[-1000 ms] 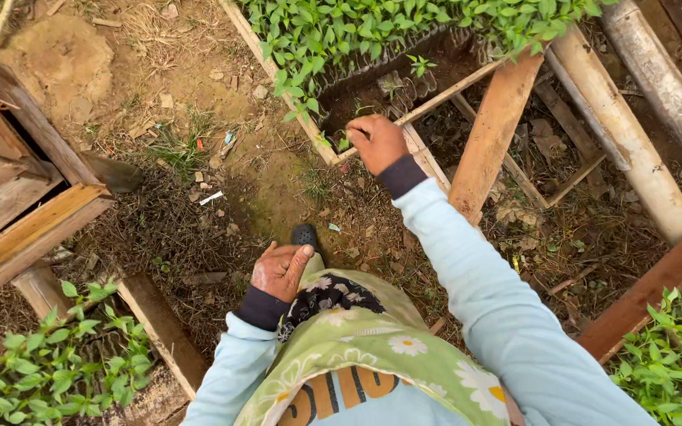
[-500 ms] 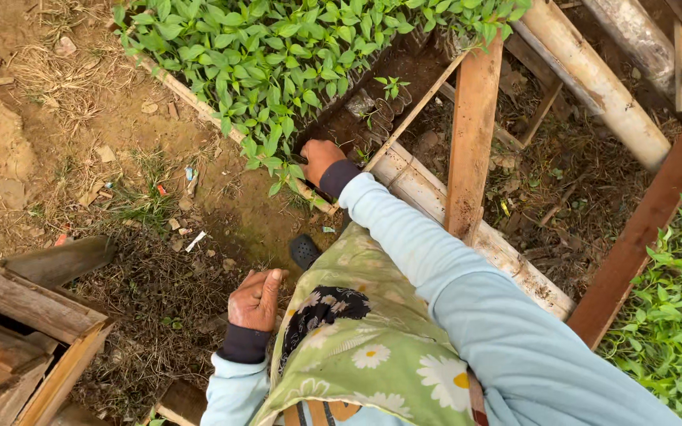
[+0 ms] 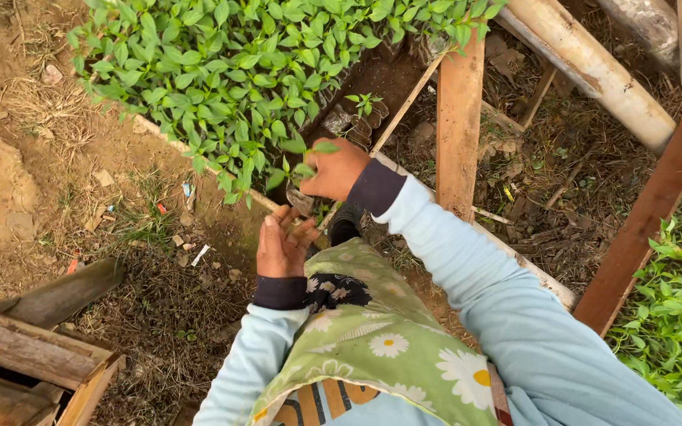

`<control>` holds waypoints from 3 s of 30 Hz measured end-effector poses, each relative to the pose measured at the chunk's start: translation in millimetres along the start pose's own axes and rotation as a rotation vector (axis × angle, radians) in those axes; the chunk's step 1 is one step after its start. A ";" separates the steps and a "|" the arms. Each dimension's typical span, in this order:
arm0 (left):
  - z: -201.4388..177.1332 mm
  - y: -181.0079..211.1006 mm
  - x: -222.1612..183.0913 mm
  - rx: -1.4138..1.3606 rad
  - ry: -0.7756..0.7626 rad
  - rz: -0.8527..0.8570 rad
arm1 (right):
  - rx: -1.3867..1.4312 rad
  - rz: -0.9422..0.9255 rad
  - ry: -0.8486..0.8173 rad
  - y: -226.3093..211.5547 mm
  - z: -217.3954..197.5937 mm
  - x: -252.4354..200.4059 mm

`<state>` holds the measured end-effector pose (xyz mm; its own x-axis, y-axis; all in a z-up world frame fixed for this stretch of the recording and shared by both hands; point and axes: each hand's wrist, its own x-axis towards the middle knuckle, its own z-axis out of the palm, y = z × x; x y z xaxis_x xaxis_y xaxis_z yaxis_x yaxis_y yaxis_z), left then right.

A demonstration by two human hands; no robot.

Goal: The person separates individual seedlings from a large tray and places them into smaller planting units.

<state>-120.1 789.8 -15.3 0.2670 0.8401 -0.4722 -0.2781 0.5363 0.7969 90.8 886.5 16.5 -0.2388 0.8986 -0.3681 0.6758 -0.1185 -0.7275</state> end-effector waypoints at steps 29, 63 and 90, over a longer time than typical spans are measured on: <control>93.4 -21.9 121.7 -0.872 0.317 -0.520 | -0.305 0.467 0.793 249.8 -77.0 130.5; 208.8 68.3 155.7 -1.310 -0.094 -0.855 | 0.571 -0.266 0.536 87.2 -158.1 -76.3; 119.5 47.2 46.4 -0.786 -1.114 -1.163 | 0.288 0.389 0.877 -25.0 -13.7 -227.3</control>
<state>-10.7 844.4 45.5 0.9675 -0.2265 0.1125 0.2472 0.9410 -0.2311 137.7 691.0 126.4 0.6401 0.7559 -0.1376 0.3754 -0.4640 -0.8024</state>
